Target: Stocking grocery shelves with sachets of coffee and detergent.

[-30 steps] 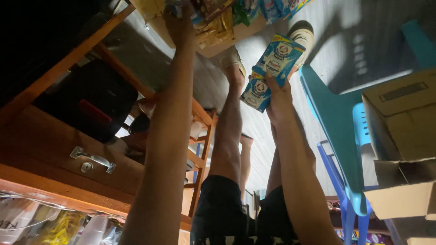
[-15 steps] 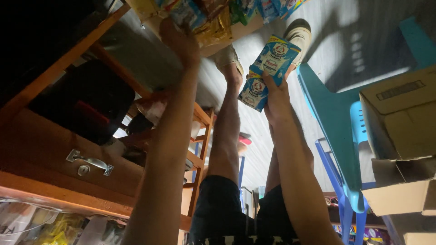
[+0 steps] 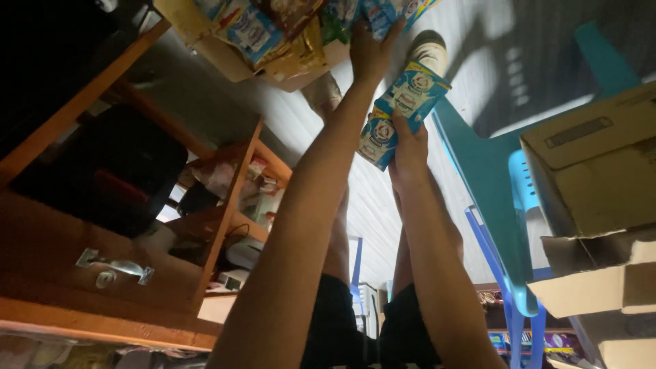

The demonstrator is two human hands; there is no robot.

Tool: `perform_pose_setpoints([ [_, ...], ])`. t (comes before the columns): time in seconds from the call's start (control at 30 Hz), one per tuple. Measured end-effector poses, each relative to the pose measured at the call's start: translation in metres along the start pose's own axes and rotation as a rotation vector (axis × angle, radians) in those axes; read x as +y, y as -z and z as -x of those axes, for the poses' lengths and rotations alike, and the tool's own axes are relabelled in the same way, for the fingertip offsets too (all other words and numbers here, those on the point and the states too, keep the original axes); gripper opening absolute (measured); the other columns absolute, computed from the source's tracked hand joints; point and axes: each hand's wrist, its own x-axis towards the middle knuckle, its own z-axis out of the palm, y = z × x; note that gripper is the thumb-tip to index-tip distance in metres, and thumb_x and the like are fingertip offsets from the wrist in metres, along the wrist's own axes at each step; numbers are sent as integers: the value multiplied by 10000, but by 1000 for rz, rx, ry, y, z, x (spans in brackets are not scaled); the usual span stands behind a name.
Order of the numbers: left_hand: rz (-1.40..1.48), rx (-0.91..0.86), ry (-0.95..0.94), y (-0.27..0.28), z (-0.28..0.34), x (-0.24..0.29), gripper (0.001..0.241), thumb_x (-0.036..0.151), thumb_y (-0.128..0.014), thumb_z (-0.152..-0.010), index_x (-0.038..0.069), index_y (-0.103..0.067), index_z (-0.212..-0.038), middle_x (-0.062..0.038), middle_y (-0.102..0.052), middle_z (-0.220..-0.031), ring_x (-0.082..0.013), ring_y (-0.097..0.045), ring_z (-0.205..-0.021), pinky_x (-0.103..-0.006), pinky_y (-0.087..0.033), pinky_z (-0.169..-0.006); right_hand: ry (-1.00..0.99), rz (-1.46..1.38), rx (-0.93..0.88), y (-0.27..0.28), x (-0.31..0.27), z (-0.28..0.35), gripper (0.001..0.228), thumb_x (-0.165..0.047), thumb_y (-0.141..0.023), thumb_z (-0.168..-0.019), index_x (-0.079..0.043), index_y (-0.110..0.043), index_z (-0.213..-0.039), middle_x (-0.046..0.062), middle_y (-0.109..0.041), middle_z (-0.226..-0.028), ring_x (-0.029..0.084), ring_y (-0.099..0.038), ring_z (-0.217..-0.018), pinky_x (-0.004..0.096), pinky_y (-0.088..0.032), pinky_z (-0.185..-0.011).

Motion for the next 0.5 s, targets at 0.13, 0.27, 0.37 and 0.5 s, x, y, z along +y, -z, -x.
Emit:
perform_pose_setpoints([
  [0.13, -119, 190, 413, -38, -14, 11, 1093, 745, -796, -616, -22, -522, -1344, -280, -608, -1278, -416, -631, -1136, -527, -541, -936, -13, -35, 49, 3, -6, -3, 281, -140, -616, -1028, 14, -592, -1261, 134, -714, -1176, 231, -710, -1044, 374, -598, -918],
  [0.27, -139, 317, 509, -20, -20, 74, 1104, 703, -804, -607, -8, -500, -1395, -339, -491, -1350, -508, -522, -1190, -613, -492, -894, 2, -36, 53, 5, -12, -4, 286, -141, -618, -1029, 13, -598, -1269, 139, -712, -1186, 231, -709, -1043, 368, -590, -913],
  [0.37, -97, 360, 637, -17, -26, 75, 1033, 647, -781, -631, 17, -500, -1399, -369, -452, -1340, -534, -507, -1161, -626, -504, -812, -1, -60, 39, 9, -13, -4, 283, -138, -621, -1029, 16, -598, -1265, 145, -711, -1195, 241, -713, -1048, 375, -593, -920],
  [0.5, -34, 172, 511, -17, -34, 36, 749, 658, -646, -829, 38, -641, -1251, -263, -664, -1218, -439, -660, -1097, -560, -534, -844, -15, -86, 70, 4, -21, -4, 270, -140, -619, -1023, 9, -595, -1247, 155, -709, -1164, 259, -719, -1031, 398, -605, -900],
])
